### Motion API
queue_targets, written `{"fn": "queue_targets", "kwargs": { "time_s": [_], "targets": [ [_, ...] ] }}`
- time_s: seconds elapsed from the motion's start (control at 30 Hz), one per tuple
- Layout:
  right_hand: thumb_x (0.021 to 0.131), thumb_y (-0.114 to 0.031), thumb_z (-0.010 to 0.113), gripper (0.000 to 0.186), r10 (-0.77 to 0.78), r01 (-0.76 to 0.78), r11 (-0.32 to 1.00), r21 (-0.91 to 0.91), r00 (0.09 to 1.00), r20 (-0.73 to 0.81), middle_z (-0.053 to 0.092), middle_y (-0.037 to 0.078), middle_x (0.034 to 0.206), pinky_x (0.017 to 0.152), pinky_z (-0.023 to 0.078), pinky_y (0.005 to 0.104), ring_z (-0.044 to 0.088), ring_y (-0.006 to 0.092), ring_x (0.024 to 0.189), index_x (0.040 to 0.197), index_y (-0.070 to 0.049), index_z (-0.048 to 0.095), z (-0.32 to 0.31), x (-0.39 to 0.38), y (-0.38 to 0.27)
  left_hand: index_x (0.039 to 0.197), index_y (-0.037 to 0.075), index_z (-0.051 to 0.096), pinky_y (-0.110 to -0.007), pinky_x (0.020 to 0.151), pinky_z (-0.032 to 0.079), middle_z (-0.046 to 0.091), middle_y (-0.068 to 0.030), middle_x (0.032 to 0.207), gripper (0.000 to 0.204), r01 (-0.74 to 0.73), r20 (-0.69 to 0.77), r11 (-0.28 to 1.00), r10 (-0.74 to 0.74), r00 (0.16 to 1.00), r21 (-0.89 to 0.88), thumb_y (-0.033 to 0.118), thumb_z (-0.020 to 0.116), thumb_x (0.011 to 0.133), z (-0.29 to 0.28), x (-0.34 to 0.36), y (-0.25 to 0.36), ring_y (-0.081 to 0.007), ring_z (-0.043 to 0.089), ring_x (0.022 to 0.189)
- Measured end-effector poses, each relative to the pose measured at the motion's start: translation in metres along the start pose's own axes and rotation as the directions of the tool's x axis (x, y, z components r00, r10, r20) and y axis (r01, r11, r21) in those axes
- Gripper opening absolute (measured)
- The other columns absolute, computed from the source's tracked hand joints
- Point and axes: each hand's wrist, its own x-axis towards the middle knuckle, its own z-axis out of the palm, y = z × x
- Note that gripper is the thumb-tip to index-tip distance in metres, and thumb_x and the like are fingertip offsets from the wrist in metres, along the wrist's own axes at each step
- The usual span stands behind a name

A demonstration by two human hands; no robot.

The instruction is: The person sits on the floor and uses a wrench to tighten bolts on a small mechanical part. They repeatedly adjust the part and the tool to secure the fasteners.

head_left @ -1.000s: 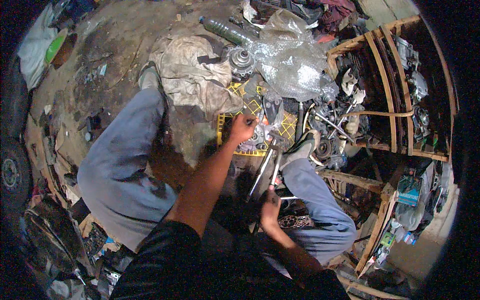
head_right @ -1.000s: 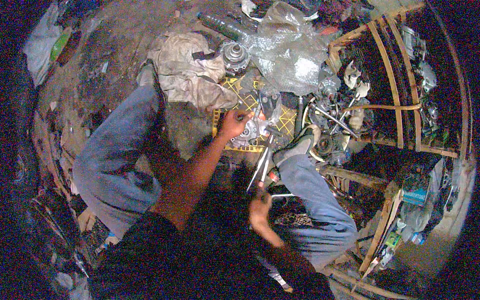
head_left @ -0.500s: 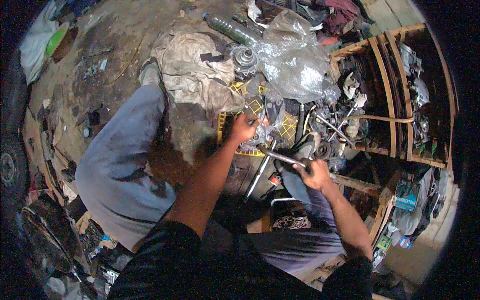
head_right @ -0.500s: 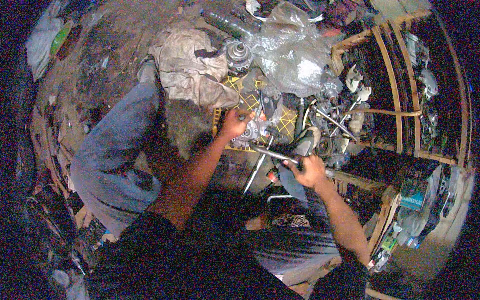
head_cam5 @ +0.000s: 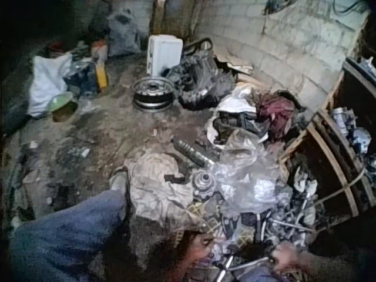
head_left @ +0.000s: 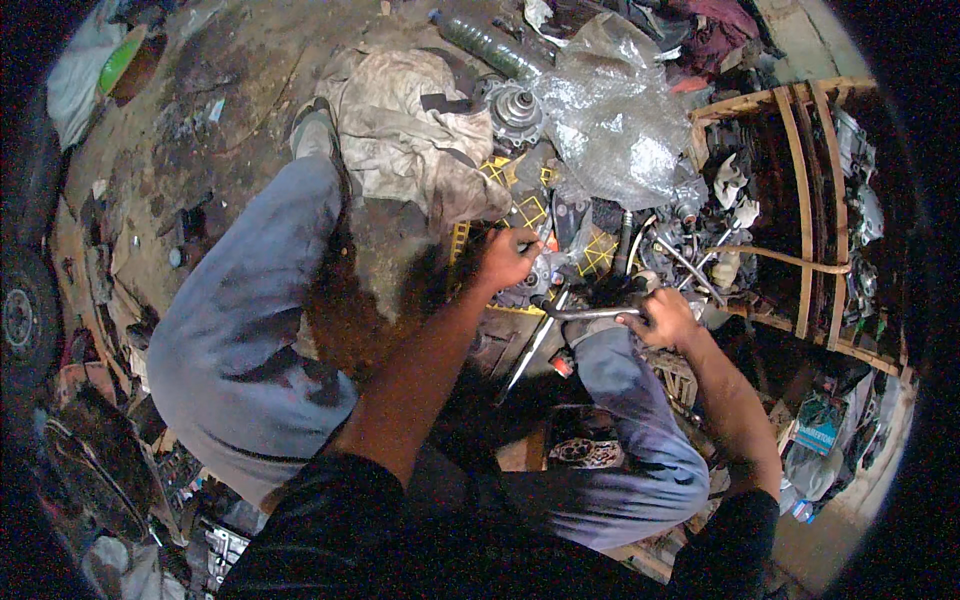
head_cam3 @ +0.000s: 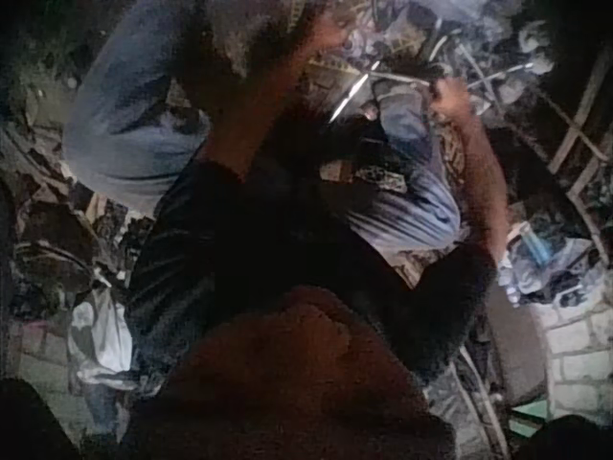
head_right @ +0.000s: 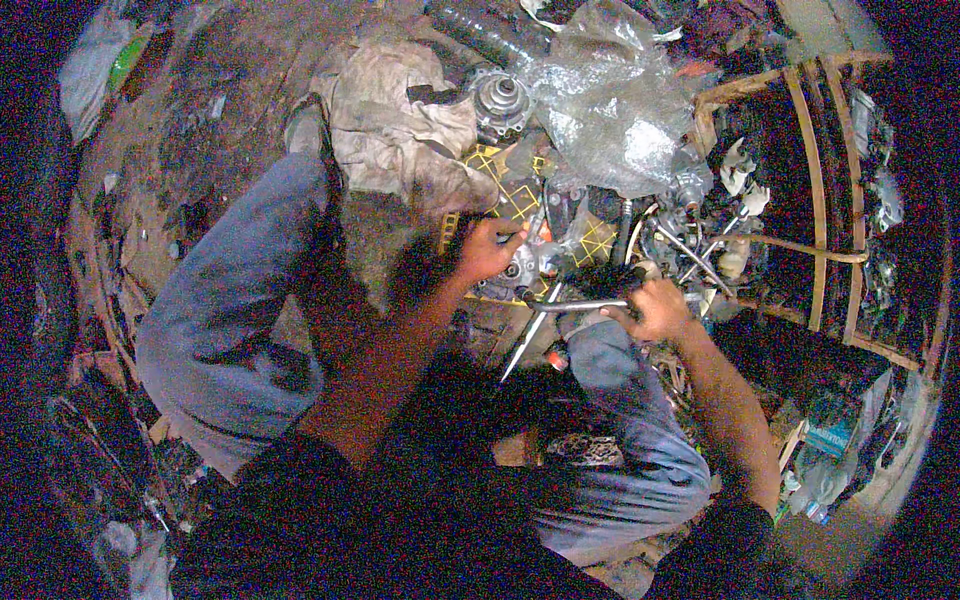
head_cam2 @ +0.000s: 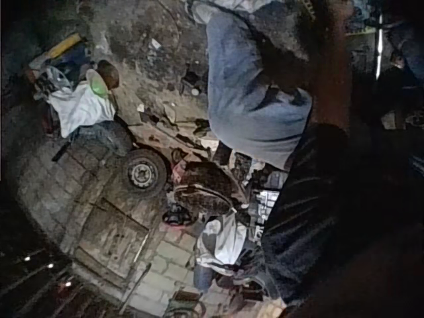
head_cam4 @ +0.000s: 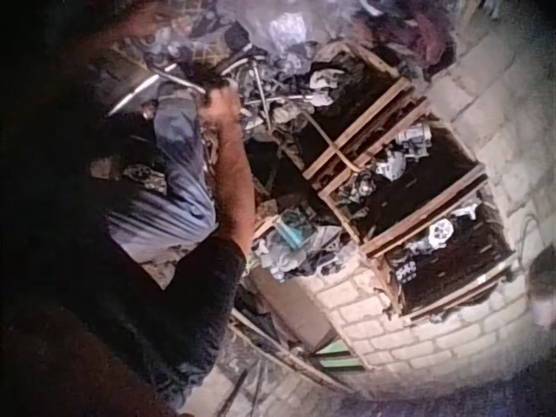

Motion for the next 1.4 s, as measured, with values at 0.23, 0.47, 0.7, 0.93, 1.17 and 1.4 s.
{"fn": "queue_targets", "kwargs": {
  "time_s": [0.23, 0.47, 0.7, 0.93, 1.17, 1.4],
  "targets": [
    [0.077, -0.061, 0.067, 0.056, -0.353, 0.366, 0.898, -0.243, 0.931, 0.096, 0.047, 0.010, 0.058, 0.056, 0.037, 0.0416, 0.051, 0.0295, 0.059, 0.060, -0.008, 0.061, -0.039, 0.049, 0.023, 0.091, 0.009, 0.074, -0.041, 0.090, 0.048, 0.071, -0.0113, 0.098, 0.020, -0.062, -0.046, 0.997, 0.064, 0.997, 0.043, 0.025, 0.075, 0.080, 0.001, -0.001, -0.001, -0.0311, 0.065, 0.097],
    [0.077, -0.058, 0.065, 0.046, -0.516, 0.558, 0.813, -0.163, 0.822, 0.240, 0.056, 0.008, 0.064, 0.060, 0.045, 0.0430, 0.058, 0.0314, 0.064, 0.067, -0.013, 0.061, -0.055, 0.120, 0.042, 0.091, 0.010, 0.074, -0.042, 0.085, 0.051, 0.071, -0.0124, 0.095, 0.018, -0.083, -0.075, 0.996, 0.083, 0.994, -0.008, 0.024, 0.077, 0.080, 0.013, 0.001, -0.025, -0.0313, 0.066, 0.092],
    [0.071, -0.060, 0.066, 0.047, -0.678, 0.689, 0.724, -0.035, 0.720, 0.149, 0.056, 0.009, 0.063, 0.060, 0.046, 0.0453, 0.059, 0.0335, 0.064, 0.069, -0.012, 0.063, -0.055, 0.159, 0.046, 0.089, 0.009, 0.072, -0.043, 0.085, 0.049, 0.069, -0.0126, 0.095, 0.023, -0.024, -0.012, 0.994, 0.022, 1.000, -0.102, 0.028, 0.078, 0.078, 0.008, 0.001, -0.018, -0.0341, 0.063, 0.094],
    [0.072, -0.060, 0.067, 0.046, -0.686, 0.748, 0.662, -0.051, 0.631, 0.361, 0.052, 0.006, 0.067, 0.064, 0.043, 0.0403, 0.054, 0.0290, 0.064, 0.070, -0.014, 0.063, -0.069, 0.205, 0.018, 0.089, 0.010, 0.072, -0.043, 0.076, 0.051, 0.069, -0.0150, 0.092, 0.022, -0.072, -0.090, 0.997, 0.069, 0.994, -0.030, 0.029, 0.078, 0.078, 0.013, -0.004, -0.031, -0.0338, 0.064, 0.088],
    [0.074, -0.066, 0.060, 0.055, -0.698, 0.787, 0.609, -0.094, 0.589, 0.407, 0.055, 0.009, 0.059, 0.061, 0.044, 0.0421, 0.059, 0.0312, 0.064, 0.062, -0.012, 0.063, -0.082, 0.220, 0.000, 0.092, 0.012, 0.072, -0.043, 0.081, 0.050, 0.068, -0.0134, 0.096, 0.022, 0.027, -0.001, 0.999, -0.027, 1.000, -0.044, 0.028, 0.077, 0.079, 0.013, -0.003, -0.023, -0.0344, 0.063, 0.092],
    [0.075, -0.068, 0.060, 0.060, -0.567, 0.669, 0.719, -0.189, 0.721, 0.397, 0.048, 0.008, 0.051, 0.052, 0.039, 0.0417, 0.054, 0.0302, 0.053, 0.053, -0.012, 0.056, -0.077, 0.163, 0.023, 0.092, 0.011, 0.072, -0.044, 0.083, 0.049, 0.069, -0.0130, 0.098, 0.019, -0.067, -0.040, 0.996, 0.064, 0.997, -0.061, 0.025, 0.075, 0.080, 0.015, -0.002, -0.022, -0.0351, 0.063, 0.093]
  ]
}}
